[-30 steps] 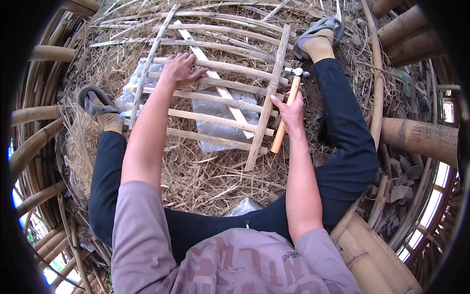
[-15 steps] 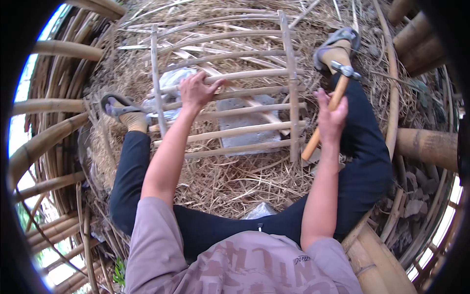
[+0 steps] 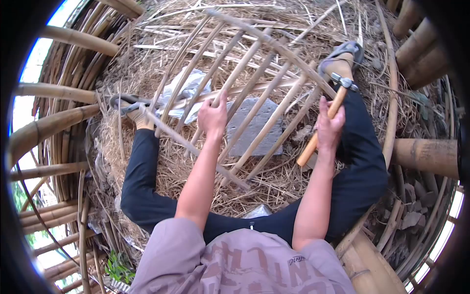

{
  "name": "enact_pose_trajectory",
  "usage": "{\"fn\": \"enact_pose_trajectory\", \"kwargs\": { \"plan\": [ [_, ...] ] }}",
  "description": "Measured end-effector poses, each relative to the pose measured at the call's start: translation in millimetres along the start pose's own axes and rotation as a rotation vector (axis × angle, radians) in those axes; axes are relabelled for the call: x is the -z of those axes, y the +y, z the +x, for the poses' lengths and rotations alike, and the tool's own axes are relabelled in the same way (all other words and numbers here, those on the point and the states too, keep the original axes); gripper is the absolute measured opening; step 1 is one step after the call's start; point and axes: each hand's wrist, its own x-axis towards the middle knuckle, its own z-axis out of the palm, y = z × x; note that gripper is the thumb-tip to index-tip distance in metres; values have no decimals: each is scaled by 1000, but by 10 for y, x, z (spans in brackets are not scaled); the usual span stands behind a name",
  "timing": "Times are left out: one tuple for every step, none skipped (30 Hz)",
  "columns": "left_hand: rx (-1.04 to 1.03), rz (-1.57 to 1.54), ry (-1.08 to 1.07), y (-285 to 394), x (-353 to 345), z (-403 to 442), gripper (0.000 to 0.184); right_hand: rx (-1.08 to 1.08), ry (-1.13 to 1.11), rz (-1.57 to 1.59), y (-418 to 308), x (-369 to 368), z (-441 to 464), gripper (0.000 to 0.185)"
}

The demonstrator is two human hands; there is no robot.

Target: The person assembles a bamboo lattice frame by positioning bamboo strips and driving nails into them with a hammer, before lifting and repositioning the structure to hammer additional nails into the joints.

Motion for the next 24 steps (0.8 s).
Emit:
{"fn": "enact_pose_trajectory", "kwargs": {
  "plan": [
    [27, -12, 5, -41, -24, -91, 74, -71, -29, 52, -161, -17, -69, 44],
    [61, -9, -16, 4, 42, -217, 71, -33, -10, 26, -33, -25, -40, 42],
    [88, -36, -34, -62, -4, -291, 70, 4, 3, -1, 91, -39, -10, 41],
    [120, -60, -47, -117, -12, -348, 68, -31, -15, 93, 23, -66, -75, 39],
    [154, -82, -55, -178, -10, -402, 67, -6, 10, 82, 99, -102, -81, 37],
    [173, -18, -29, -220, -27, -467, 63, -80, -8, 111, 87, -116, -130, 35],
    [157, -5, -26, -248, -27, -520, 62, -152, -26, 139, 55, -125, -196, 34],
    [140, 4, -21, -270, -45, -558, 62, -157, -37, 137, 83, -140, -241, 33],
    [123, 11, -16, -284, -72, -590, 61, -161, -48, 135, 143, -155, -270, 32],
    [139, -5, -61, -308, -106, -616, 60, -161, -55, 124, 171, -174, -292, 31],
    [142, 8, -48, -328, -145, -644, 59, -173, -67, 94, 194, -168, -309, 32],
    [145, 21, -35, -344, -187, -677, 59, -183, -74, 93, 218, -161, -322, 32],
    [149, 33, -21, -316, -191, -707, 59, -192, -80, 92, 203, -163, -328, 32],
    [186, 47, -42, -301, -175, -734, 59, -178, -76, 86, 186, -157, -318, 32],
    [217, 34, -53, -289, -168, -750, 59, -167, -72, 82, 177, -154, -316, 32],
    [249, 26, -64, -304, -155, -770, 59, -162, -70, 78, 184, -150, -330, 32],
    [280, 17, -71, -312, -137, -775, 58, -160, -60, 80, 191, -156, -333, 32],
    [277, 22, -75, -314, -122, -779, 58, -156, -51, 84, 193, -159, -321, 32],
    [276, 26, -78, -332, -128, -789, 58, -151, -44, 88, 207, -159, -302, 32],
    [277, 31, -80, -345, -132, -806, 58, -105, -48, 113, 223, -170, -283, 31],
    [279, 32, -81, -346, -135, -822, 58, -142, -40, 113, 237, -174, -269, 31],
    [279, 35, -81, -353, -140, -848, 57, -180, -32, 114, 185, -191, -278, 31],
    [275, 40, -81, -353, -139, -874, 57, -219, -21, 120, 132, -212, -293, 31],
    [274, 56, -61, -355, -159, -903, 58, -223, -27, 198, 92, -249, -279, 31]
  ]
}}
